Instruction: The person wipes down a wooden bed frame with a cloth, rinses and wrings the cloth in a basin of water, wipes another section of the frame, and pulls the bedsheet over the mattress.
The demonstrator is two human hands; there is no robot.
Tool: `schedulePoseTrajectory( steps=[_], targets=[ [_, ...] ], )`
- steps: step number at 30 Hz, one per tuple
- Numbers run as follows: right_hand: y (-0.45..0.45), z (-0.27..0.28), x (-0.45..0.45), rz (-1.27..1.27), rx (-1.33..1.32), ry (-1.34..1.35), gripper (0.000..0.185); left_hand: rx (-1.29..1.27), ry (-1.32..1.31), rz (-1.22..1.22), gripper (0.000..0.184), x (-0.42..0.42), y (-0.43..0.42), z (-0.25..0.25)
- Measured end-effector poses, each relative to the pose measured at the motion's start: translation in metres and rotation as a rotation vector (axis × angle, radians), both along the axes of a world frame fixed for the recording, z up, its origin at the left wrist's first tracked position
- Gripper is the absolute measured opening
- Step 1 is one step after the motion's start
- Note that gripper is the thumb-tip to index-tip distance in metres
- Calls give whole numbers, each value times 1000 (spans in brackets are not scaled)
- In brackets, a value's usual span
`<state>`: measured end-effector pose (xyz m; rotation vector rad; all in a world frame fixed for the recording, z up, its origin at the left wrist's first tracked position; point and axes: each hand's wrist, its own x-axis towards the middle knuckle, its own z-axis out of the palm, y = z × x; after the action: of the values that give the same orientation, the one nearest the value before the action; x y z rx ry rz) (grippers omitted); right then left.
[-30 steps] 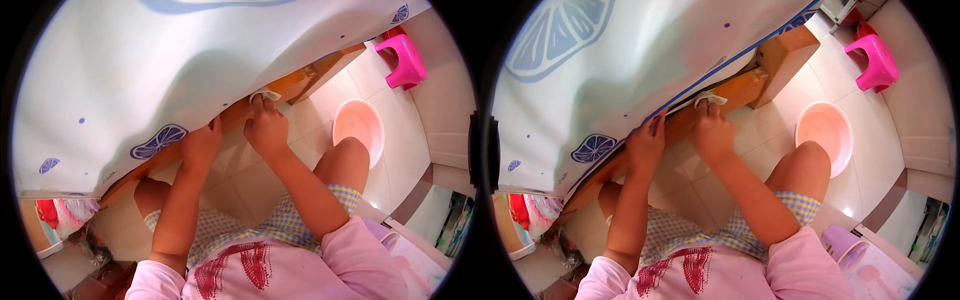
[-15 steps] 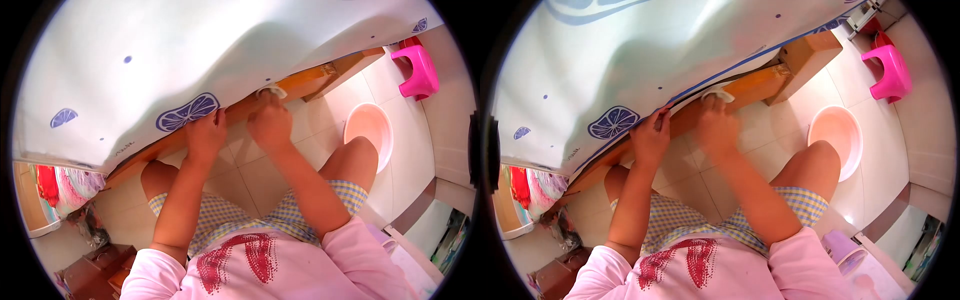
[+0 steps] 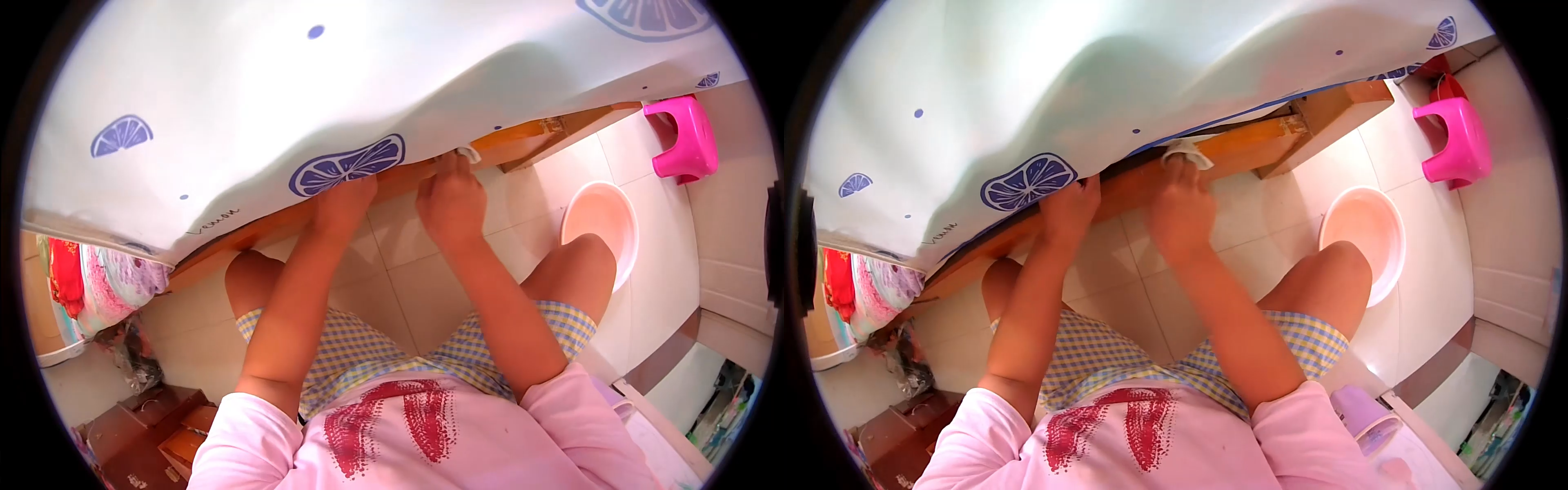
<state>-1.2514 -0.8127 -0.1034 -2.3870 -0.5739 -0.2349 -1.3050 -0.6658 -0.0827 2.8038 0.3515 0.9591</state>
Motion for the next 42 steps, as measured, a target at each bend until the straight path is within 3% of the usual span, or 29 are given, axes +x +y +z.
schedulePoseTrajectory(
  steps=[6,8,9,11,12,14,15,17,20,24,26,27,28,29,30,31,34,36,40,42],
  targets=[
    [6,2,-20,99,-110,38,31,-15,111,0,17,-11,2,-11],
    [-6,8,-18,429,351,386,24,-10,122,-18,18,-11,2,-10],
    [-14,4,-13,424,351,379,24,-36,143,-43,20,-10,2,-9],
    [-34,-8,-1,59,490,516,27,-61,162,-69,23,-10,2,-11],
    [-41,-5,6,57,491,515,27,-76,94,-136,26,-12,3,-15],
    [-49,1,20,-128,321,237,29,-89,29,-214,29,-17,4,-21],
    [-47,-3,23,-138,323,233,29,-119,101,-186,31,-18,4,-22],
    [-36,-12,25,-25,174,-96,22,-152,169,-165,33,-18,3,-22],
    [-6,1,-5,1,16,92,23,-142,217,-215,36,-16,3,-13],
    [14,-2,-29,37,16,105,25,-90,299,-128,32,-16,11,-9],
    [10,3,-30,285,103,201,22,-66,304,-139,31,-16,18,-10],
    [5,8,-28,258,106,198,22,-55,320,-105,32,-19,21,-17],
    [-2,15,-26,138,501,613,21,-44,336,-75,32,-19,27,-24],
    [-11,20,-25,7,911,1011,19,21,240,-216,31,-19,36,-29],
    [-21,22,-20,-106,988,931,21,96,148,-353,30,-17,45,-32],
    [-30,23,-14,-222,1063,845,22,639,380,-322,29,-18,40,-22],
    [-48,13,-3,-417,1274,691,33,-49,416,-281,29,-28,46,-31],
    [-53,18,-10,-418,1466,732,43,306,366,-329,31,-25,50,-30],
    [-47,26,-31,-480,1405,771,48,555,426,-343,32,-19,55,-13],
    [-45,38,-40,-498,1367,837,50,873,440,-325,29,-18,54,-3]
  ],
)
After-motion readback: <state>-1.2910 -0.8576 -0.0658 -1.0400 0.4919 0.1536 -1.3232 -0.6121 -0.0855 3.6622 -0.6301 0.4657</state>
